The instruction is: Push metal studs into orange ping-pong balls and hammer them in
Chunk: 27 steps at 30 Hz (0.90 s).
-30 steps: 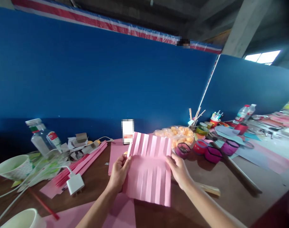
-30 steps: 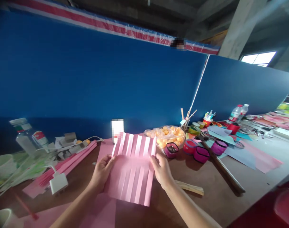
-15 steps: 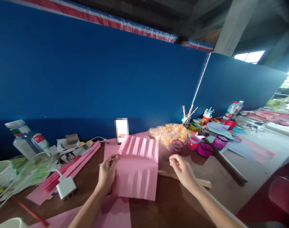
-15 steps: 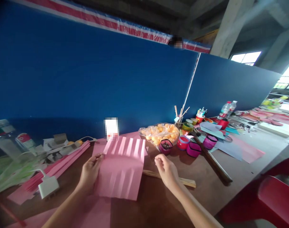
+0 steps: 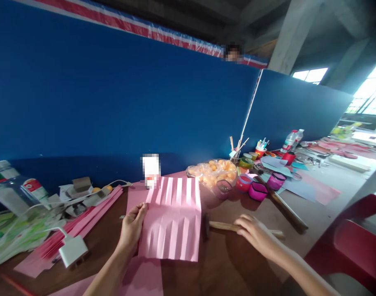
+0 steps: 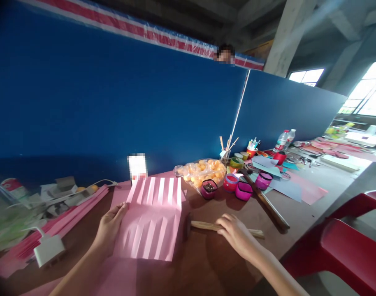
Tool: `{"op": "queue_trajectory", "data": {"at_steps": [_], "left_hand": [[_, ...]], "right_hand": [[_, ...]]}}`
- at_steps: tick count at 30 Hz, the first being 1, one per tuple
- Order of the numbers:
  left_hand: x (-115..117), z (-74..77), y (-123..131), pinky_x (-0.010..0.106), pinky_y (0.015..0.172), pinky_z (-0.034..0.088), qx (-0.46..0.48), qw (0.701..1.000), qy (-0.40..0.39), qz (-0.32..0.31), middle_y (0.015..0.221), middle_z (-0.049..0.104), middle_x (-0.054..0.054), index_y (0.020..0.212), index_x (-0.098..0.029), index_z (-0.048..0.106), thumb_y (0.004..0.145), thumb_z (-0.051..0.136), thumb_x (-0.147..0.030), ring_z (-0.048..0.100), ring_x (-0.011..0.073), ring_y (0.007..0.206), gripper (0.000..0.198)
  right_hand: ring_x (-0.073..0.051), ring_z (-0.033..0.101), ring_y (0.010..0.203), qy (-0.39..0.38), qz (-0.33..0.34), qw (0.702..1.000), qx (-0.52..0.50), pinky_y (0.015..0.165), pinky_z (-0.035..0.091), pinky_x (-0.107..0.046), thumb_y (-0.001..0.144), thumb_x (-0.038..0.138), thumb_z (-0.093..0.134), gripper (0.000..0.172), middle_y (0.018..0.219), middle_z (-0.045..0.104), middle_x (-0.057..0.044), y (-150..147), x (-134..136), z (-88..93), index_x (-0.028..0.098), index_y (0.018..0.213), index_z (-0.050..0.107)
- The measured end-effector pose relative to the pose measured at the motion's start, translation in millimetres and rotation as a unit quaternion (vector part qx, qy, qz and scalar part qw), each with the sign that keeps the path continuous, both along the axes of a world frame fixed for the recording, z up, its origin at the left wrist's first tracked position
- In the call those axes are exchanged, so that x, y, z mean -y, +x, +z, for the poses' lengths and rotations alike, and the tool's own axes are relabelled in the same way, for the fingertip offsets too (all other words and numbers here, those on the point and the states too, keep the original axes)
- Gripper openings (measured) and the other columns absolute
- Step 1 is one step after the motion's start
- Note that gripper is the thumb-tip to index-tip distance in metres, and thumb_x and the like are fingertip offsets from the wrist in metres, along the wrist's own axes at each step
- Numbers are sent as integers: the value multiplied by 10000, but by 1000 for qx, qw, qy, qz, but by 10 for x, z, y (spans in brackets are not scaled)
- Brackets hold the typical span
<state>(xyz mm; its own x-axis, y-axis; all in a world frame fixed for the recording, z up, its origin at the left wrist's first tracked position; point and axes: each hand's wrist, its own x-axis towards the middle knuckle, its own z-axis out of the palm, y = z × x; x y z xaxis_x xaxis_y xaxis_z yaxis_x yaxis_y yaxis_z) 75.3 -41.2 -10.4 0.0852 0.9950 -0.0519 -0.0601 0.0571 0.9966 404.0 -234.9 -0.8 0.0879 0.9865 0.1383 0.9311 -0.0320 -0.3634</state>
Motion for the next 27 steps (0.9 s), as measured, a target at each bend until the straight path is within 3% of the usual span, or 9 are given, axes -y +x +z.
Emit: {"op": "queue_trajectory", "data": {"at_steps": [8, 15, 17, 19, 21, 27], "left_hand": [[-12, 5, -12, 230, 584, 442, -12, 1000, -11, -13, 746, 632, 26, 928, -157, 618, 631, 646, -486, 572, 174, 690, 444], [137, 97, 101, 232, 519, 417, -41, 994, -1, -105, 649, 593, 5, 918, -168, 597, 631, 644, -482, 547, 166, 597, 428], [202, 122, 143, 246, 522, 425, -35, 985, -20, -169, 671, 608, 15, 983, -172, 581, 633, 652, -457, 561, 178, 603, 457], [258, 137, 178, 267, 572, 447, -9, 964, -35, -264, 714, 621, 30, 1022, -167, 565, 664, 640, -426, 580, 188, 644, 448], [298, 154, 198, 290, 647, 461, 3, 941, -41, -335, 778, 633, 48, 1038, -168, 561, 688, 633, -400, 594, 199, 711, 426], [389, 219, 222, 354, 776, 452, 1, 907, -22, -420, 946, 637, 98, 1147, -203, 527, 711, 615, -378, 589, 238, 886, 479]], "right_hand": [[-200, 569, 830, 11, -61, 998, 16, 758, 433, -311, 833, 264, 467, 156, 858, 601, -43, 583, 444, -52, 240, 881, 614], [-223, 582, 851, 34, -120, 990, 69, 769, 444, -345, 822, 288, 446, 193, 885, 624, -59, 934, 514, -172, 233, 902, 614], [-245, 576, 864, 42, -150, 982, 106, 770, 444, -376, 810, 285, 448, 218, 920, 620, -75, 934, 478, -203, 226, 941, 612], [-268, 558, 907, 73, -169, 974, 130, 792, 437, -410, 807, 284, 452, 257, 994, 596, -103, 793, 397, -190, 209, 1007, 595], [-262, 542, 958, 104, -142, 979, 104, 830, 431, -415, 834, 279, 433, 289, 1052, 566, -114, 508, 280, -124, 198, 1083, 556], [-266, 463, 1119, 150, 11, 988, -34, 934, 394, -451, 865, 279, 428, 354, 1191, 513, -118, -658, -44, 201, 220, 1213, 455]]}}
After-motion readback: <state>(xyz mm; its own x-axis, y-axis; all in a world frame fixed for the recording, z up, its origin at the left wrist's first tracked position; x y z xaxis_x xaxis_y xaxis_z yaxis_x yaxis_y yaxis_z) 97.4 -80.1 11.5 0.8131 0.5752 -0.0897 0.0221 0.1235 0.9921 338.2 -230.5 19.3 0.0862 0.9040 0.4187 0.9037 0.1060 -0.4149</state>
